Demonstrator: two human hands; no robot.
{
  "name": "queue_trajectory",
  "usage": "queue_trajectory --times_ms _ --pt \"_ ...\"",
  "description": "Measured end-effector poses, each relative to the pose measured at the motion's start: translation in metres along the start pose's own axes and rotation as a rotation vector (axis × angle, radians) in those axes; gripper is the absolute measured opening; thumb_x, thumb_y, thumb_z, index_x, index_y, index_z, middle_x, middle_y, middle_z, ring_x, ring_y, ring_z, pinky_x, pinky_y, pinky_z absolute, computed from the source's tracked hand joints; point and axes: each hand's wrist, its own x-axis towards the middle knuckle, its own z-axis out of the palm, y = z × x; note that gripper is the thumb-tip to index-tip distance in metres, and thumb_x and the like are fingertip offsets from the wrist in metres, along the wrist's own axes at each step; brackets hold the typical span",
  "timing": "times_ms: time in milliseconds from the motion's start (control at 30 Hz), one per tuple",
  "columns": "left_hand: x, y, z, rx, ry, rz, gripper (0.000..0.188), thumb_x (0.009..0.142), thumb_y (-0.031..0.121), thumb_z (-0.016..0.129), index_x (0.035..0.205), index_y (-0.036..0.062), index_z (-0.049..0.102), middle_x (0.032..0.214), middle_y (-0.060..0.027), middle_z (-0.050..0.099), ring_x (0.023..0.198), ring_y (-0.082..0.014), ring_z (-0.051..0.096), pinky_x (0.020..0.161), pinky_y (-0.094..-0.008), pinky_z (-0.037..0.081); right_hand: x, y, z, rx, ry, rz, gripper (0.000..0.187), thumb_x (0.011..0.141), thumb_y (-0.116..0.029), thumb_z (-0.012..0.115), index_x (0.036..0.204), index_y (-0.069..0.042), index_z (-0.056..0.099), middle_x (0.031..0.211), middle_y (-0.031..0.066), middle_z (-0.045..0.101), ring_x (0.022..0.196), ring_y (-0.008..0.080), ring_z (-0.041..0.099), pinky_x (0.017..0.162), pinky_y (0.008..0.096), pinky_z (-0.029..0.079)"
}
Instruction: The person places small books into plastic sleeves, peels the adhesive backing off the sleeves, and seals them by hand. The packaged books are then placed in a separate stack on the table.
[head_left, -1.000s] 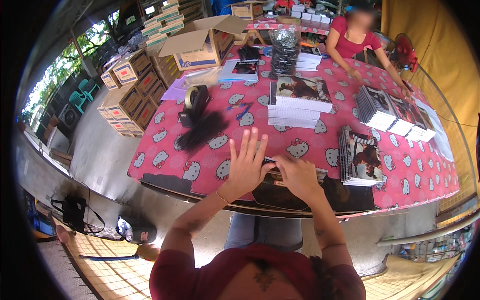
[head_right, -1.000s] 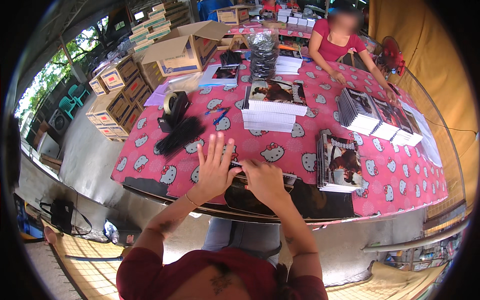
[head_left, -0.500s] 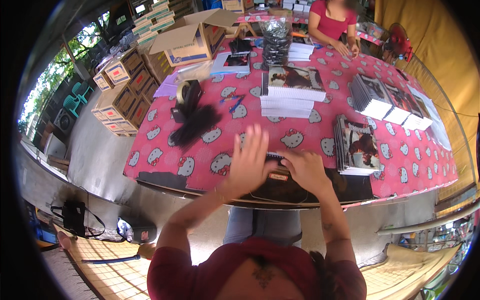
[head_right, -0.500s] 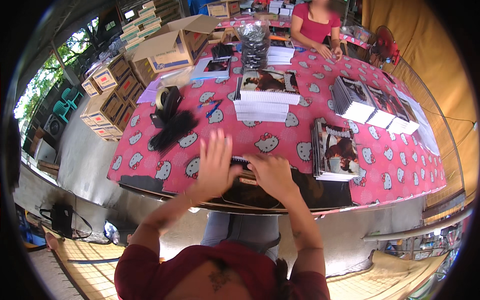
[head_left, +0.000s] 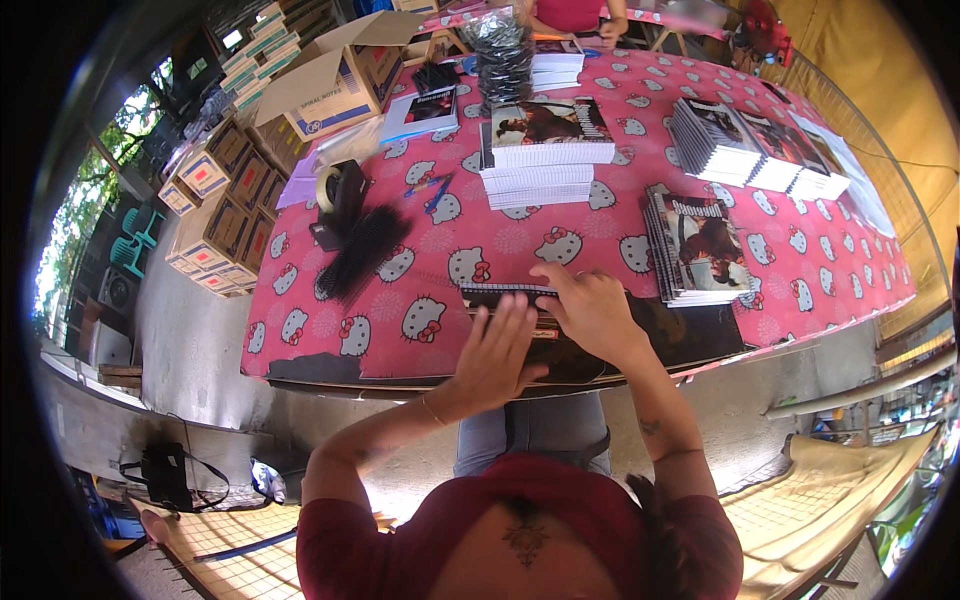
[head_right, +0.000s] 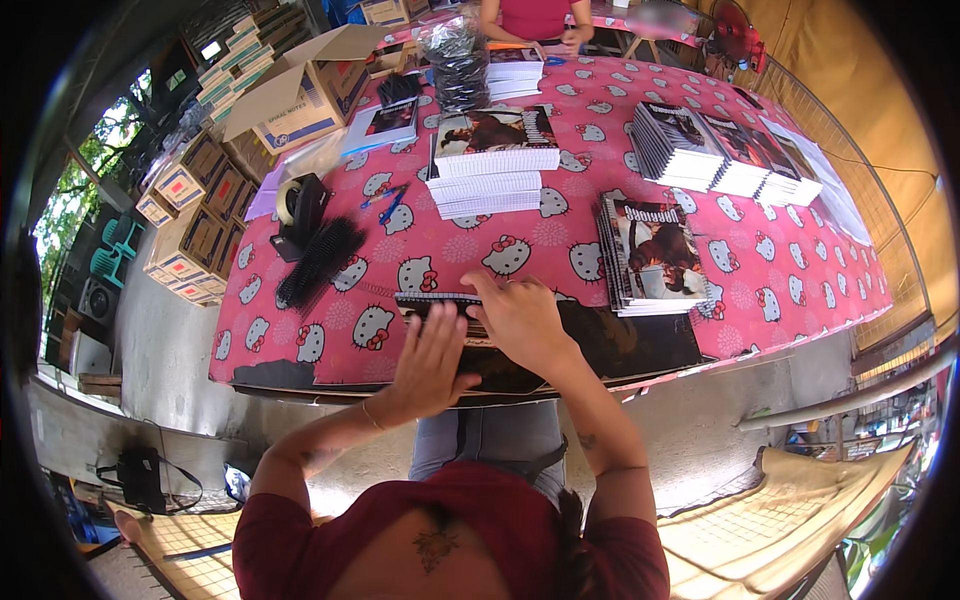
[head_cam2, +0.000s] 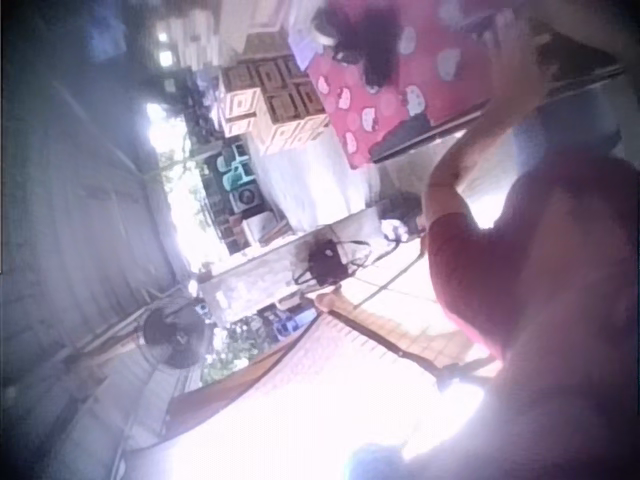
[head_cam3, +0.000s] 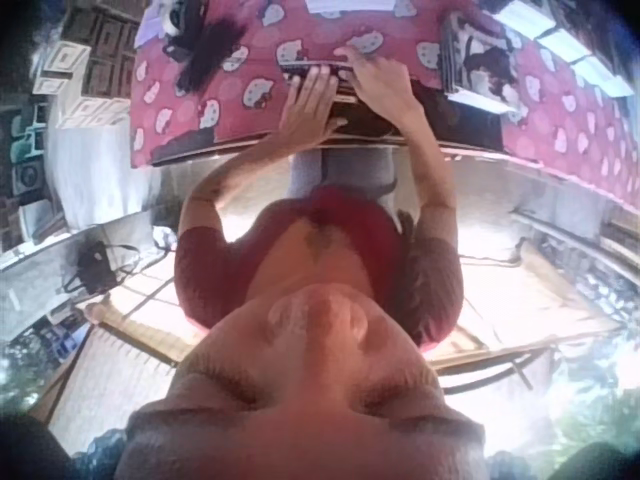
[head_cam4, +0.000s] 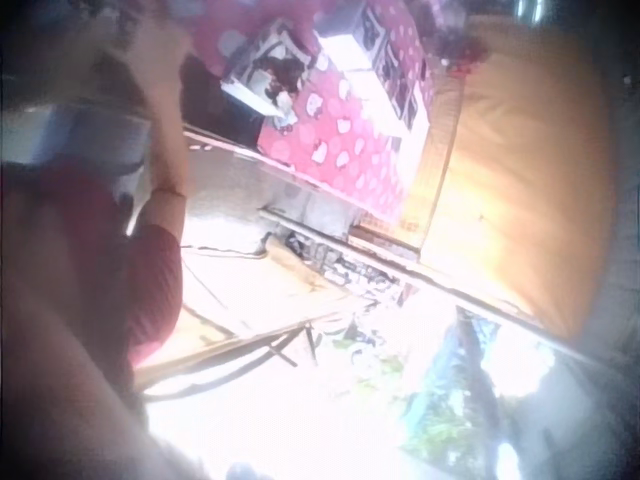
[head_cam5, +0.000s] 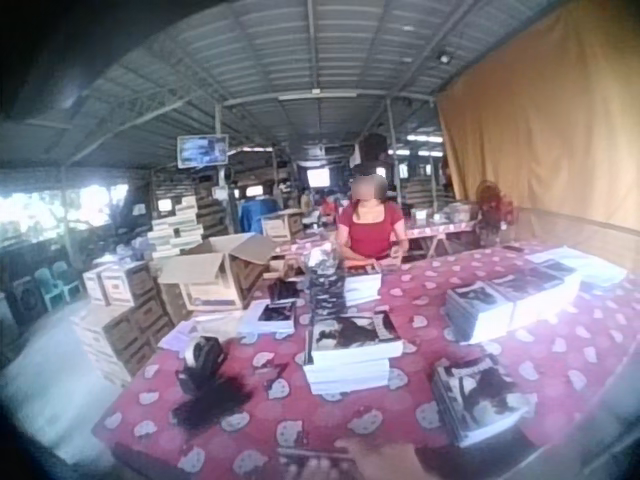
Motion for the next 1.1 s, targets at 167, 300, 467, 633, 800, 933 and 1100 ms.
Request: queue_trajectory --times_ms 167,300,467,633,800,933,1100 --pt "0.028 -0.025 -0.001 0.152 -0.047 -0.121 0.087 0.094 0.049 0.063 0.15 -0.0109 0.034 0.157 -0.0339 0.033 0.15 -0.0474 0.027 0.119 -0.064 0.019 -0.008 0.002 -0.015 0.156 0.034 0.026 0.05 0.085 -0.021 0.078 0.128 -0.01 0.054 0.091 0.0141 0.072 0.083 0.0289 0.073 0.077 0.0419 0.055" --pt "0.007 0.001 -0.002 -0.039 0.174 -0.089 0.065 0.095 0.042 0.066 0.139 -0.0044 0.052 0.147 -0.0259 0.051 0.141 -0.0397 0.046 0.116 -0.0583 0.028 -0.035 0.044 -0.011 0.96 0.094 0.171 0.056 0.083 -0.008 0.082 0.131 -0.005 0.054 0.116 0.0138 0.072 0.098 0.0191 0.072 0.086 0.0349 0.056" --pt "0.053 -0.046 -0.029 -0.054 -0.011 0.025 0.038 0.092 0.031 0.07 0.115 0.0013 0.066 0.135 -0.0207 0.056 0.134 -0.0359 0.05 0.116 -0.0591 0.027 -0.046 0.038 0.031 1.111 0.127 0.347 0.019 0.085 -0.003 0.082 0.102 0.0 0.072 0.094 0.0024 0.071 0.083 0.0072 0.062 0.076 0.0245 0.049" --pt "0.021 -0.005 0.002 0.116 -0.022 -0.034 0.073 0.089 0.052 0.067 0.135 -0.0035 0.054 0.149 -0.026 0.046 0.143 -0.0408 0.04 0.115 -0.0624 0.028 -0.045 0.03 0.036 0.94 0.263 0.276 0.013 0.087 -0.005 0.081 0.096 0.0 0.073 0.077 -0.0001 0.069 0.069 0.004 0.057 0.063 0.0234 0.046" --pt "0.046 -0.025 -0.002 0.236 0.014 -0.084 0.093 0.09 0.06 0.059 0.147 -0.0116 0.038 0.155 -0.0349 0.035 0.148 -0.0488 0.029 0.115 -0.0703 0.02 -0.035 0.022 0.047 0.918 0.247 0.267 0.013 0.087 -0.008 0.08 0.095 -0.001 0.073 0.073 0.0016 0.068 0.066 0.0045 0.056 0.06 0.0248 0.047" --pt "0.021 -0.01 0.003 0.174 -0.088 -0.013 0.09 0.092 0.061 0.056 0.149 -0.0067 0.04 0.157 -0.0298 0.037 0.149 -0.0432 0.032 0.116 -0.0662 0.022 -0.036 0.026 0.054 0.98 0.232 0.29 0.018 0.086 -0.01 0.082 0.098 -0.001 0.072 0.077 0.0031 0.069 0.067 0.0054 0.055 0.06 0.0262 0.046" --pt "0.059 -0.027 -0.015 0.319 -0.032 -0.081 0.086 0.094 0.059 0.056 0.149 -0.0051 0.041 0.157 -0.0268 0.039 0.15 -0.0383 0.034 0.117 -0.0607 0.025 -0.032 0.028 0.054 0.979 0.103 0.251 0.021 0.088 -0.01 0.078 0.105 0.0 0.07 0.081 0.0051 0.069 0.07 0.0067 0.056 0.063 0.0268 0.048"
